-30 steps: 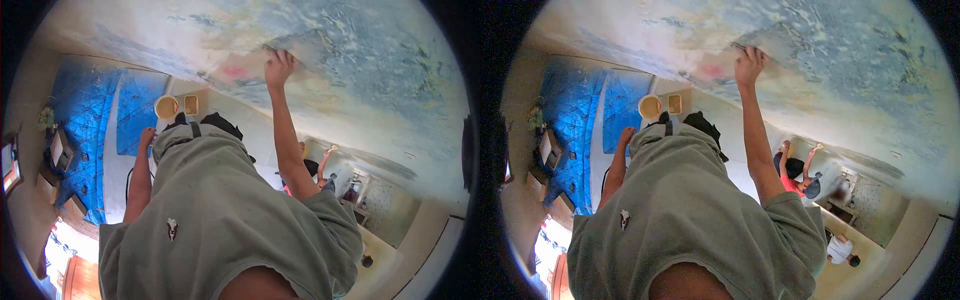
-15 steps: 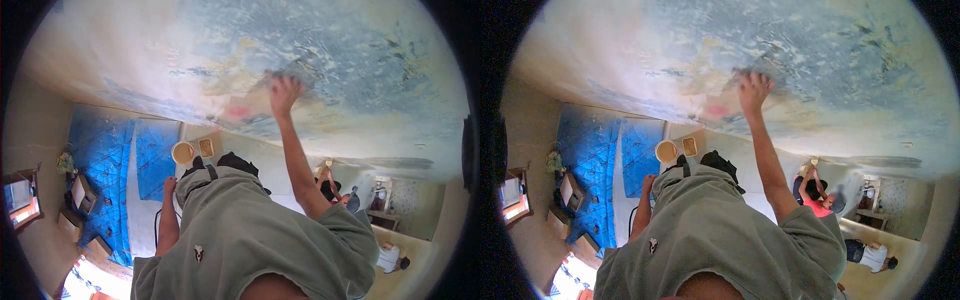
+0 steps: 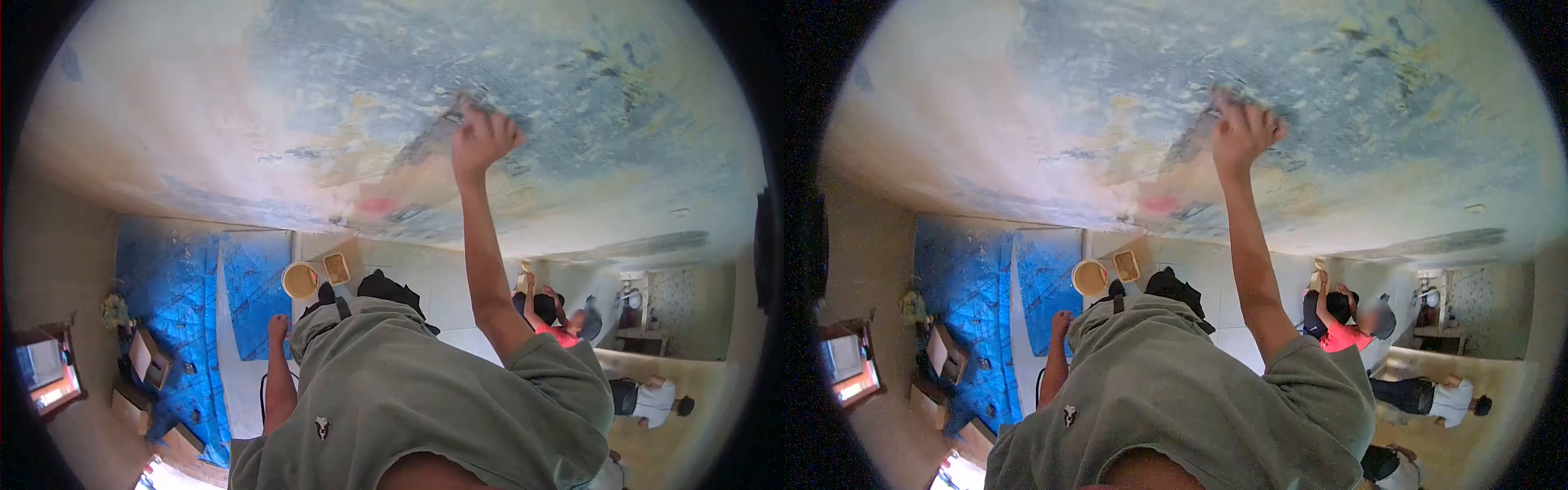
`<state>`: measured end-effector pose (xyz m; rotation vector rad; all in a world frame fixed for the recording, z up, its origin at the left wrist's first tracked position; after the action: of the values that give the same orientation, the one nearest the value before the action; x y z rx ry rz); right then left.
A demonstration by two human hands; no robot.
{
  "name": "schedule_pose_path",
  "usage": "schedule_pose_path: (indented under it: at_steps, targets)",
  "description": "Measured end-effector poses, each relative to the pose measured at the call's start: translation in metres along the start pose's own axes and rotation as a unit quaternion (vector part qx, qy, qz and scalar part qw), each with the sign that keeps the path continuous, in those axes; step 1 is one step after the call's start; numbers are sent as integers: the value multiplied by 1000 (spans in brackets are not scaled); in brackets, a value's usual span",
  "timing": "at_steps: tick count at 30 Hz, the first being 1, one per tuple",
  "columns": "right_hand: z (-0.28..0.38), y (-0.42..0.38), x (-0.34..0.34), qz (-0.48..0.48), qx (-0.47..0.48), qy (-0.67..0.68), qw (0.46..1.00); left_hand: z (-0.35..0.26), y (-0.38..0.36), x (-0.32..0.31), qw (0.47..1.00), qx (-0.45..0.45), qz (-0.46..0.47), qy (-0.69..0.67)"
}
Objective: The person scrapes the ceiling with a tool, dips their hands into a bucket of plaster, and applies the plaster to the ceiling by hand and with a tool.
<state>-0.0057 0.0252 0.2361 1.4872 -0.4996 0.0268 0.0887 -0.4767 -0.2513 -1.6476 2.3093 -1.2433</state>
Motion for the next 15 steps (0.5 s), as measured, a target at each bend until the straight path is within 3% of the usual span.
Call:
schedule_pose_path:
  at_steps: [1, 2, 4, 5, 6, 7, 8, 10, 13, 15]
  targets:
    - [-5, 13, 3, -70, -24, 3, 997, 10, 7, -1, 996, -69, -10, 64]
    - [-5, 4, -2, -78, -6, 0, 997, 7, 4, 2, 995, -73, -5, 70]
    - [4, -60, -17, 89, 19, -32, 995, -3, -6, 5, 993, 0, 27, 118]
    - [0, -103, -28, 137, 80, 23, 987, 8, 5, 3, 993, -1, 24, 116]
    - [-1, -132, -32, 186, 140, 77, 969, 29, 21, -3, 987, -102, 18, 124]
    - [-1, -135, -24, 188, 141, 80, 969, 27, 17, -3, 971, -199, 13, 132]
    - [-7, -133, -19, 186, 115, 62, 974, 25, 15, -4, 972, -195, 9, 130]
    - [-11, -105, -3, 138, 88, 3, 986, -26, -23, 5, 1000, -4, -9, -25]
    - [-30, -95, -4, 77, 11, -65, 995, -4, -18, 1, 1000, -16, -3, 16]
    - [-27, -132, -13, 84, -25, -20, 996, 43, 3, -8, 996, -37, 1, 76]
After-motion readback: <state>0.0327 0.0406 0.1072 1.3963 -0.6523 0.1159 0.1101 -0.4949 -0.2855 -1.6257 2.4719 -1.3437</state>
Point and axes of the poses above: each hand's wrist, its own y-axis towards the middle knuckle, its own x-axis out of the back of the hand, z = x × y, the point moved 1 cm from there along y, towards the middle knuckle, and after that the axes turned 3 degrees about -z, right-handed, at the moved point
